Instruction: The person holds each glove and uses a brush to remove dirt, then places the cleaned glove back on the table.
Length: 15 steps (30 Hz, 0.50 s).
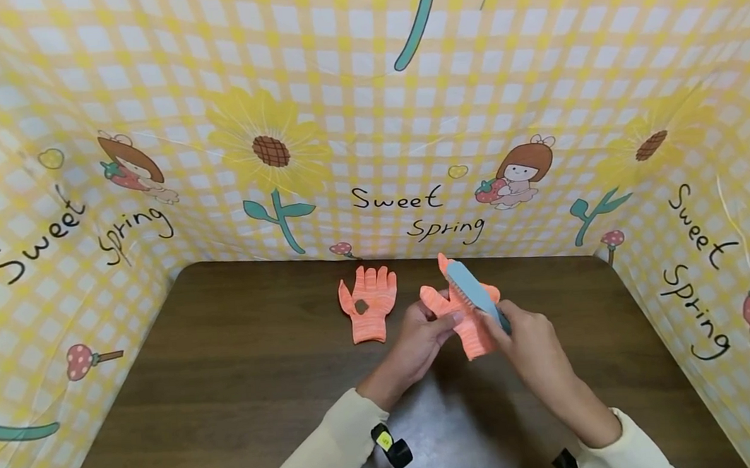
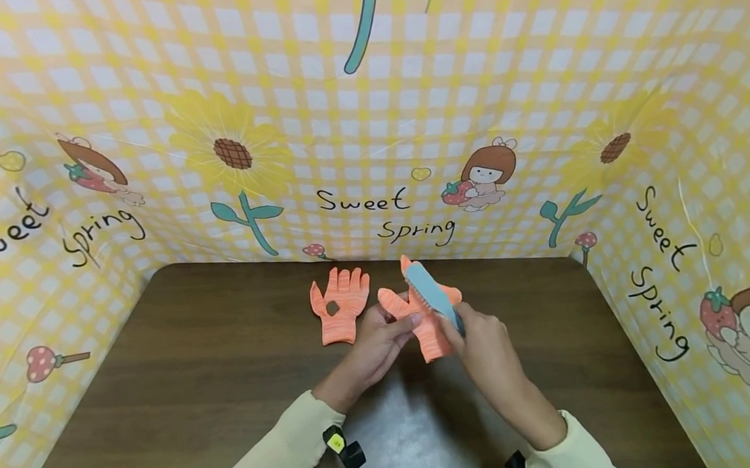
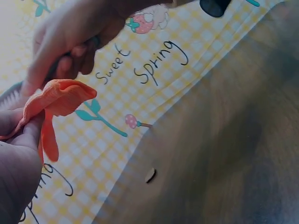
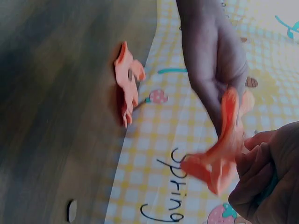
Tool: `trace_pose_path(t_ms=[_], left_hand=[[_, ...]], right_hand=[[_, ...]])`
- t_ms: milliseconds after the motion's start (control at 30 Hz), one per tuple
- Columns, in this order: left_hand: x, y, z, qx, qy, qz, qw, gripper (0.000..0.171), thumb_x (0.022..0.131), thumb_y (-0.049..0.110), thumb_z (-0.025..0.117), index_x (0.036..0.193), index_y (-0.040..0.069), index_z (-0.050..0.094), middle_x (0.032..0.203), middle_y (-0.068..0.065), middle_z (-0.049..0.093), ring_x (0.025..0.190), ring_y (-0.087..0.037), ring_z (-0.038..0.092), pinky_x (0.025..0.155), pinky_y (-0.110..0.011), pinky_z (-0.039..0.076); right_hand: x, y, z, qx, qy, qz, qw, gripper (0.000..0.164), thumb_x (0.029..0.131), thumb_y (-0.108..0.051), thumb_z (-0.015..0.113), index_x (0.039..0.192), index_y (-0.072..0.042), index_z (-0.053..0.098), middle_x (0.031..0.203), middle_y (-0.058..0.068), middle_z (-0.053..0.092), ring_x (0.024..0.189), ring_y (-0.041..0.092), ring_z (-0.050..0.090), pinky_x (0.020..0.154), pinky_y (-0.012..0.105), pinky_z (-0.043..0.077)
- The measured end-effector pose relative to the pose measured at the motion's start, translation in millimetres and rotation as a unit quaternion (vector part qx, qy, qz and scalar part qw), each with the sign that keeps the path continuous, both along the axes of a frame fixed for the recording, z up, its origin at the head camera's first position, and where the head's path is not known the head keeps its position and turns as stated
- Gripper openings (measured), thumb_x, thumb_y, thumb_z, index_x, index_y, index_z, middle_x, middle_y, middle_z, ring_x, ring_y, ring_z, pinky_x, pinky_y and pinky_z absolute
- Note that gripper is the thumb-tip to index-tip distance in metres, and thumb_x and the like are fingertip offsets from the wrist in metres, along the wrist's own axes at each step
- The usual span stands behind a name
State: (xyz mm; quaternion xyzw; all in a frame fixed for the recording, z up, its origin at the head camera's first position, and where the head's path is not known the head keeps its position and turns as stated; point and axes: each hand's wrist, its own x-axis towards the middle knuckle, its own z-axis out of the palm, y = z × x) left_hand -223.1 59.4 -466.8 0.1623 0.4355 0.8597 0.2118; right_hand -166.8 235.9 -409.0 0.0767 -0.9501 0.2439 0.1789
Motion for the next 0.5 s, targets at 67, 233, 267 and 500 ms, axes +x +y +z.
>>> trace_pose_path(t_ms=[67, 233, 267, 500], left_hand=[[0.3, -1.7, 0.6, 0.001, -0.002, 0.006, 1.0, 0.045, 0.102, -0.005, 0.052, 0.147, -0.006, 0.047, 0.142, -0.017, 0.056, 0.122, -0.015, 0.061, 0.099, -0.026, 0.055], [-0.3, -5.5, -0.7, -0.002, 0.0, 0.005, 1.0, 0.049, 0.102, -0.006, 0.051, 0.151, -0.003, 0.044, 0.155, -0.021, 0.046, 0.129, -0.017, 0.057, 0.102, -0.026, 0.053], [-0.5, -6.0, -0.6, 0.0, 0.001, 0.004, 1.0, 0.05, 0.102, -0.006, 0.052, 0.151, -0.003, 0.044, 0.156, -0.021, 0.045, 0.13, -0.017, 0.056, 0.103, -0.027, 0.052], [-3.1, -8.0, -1.0, 0.003, -0.001, 0.012, 0.9999, 0.047, 0.101, -0.006, 0.054, 0.147, -0.005, 0.048, 0.146, -0.018, 0.054, 0.124, -0.016, 0.059, 0.103, -0.027, 0.052]], right_hand=[[-1.5, 0.3, -1.4, -0.005, 0.006, -0.008, 1.0, 0.018, 0.097, -0.018, 0.071, 0.091, -0.001, 0.067, 0.061, 0.0, 0.053, 0.054, 0.012, 0.045, 0.05, 0.024, 0.037], [-5.4, 8.2, -5.2, -0.025, -0.027, -0.017, 0.999, 0.027, 0.101, -0.028, 0.066, 0.091, -0.003, 0.068, 0.061, -0.001, 0.051, 0.052, 0.01, 0.043, 0.047, 0.023, 0.036], [-6.3, 10.1, -5.6, -0.026, -0.036, -0.02, 0.999, 0.029, 0.102, -0.029, 0.065, 0.09, -0.003, 0.067, 0.06, -0.002, 0.048, 0.051, 0.01, 0.042, 0.047, 0.023, 0.034], [-12.0, 23.6, -6.8, -0.031, -0.058, -0.055, 0.996, 0.034, 0.103, -0.035, 0.063, 0.087, -0.005, 0.063, 0.06, 0.0, 0.044, 0.051, 0.013, 0.041, 0.046, 0.025, 0.032]])
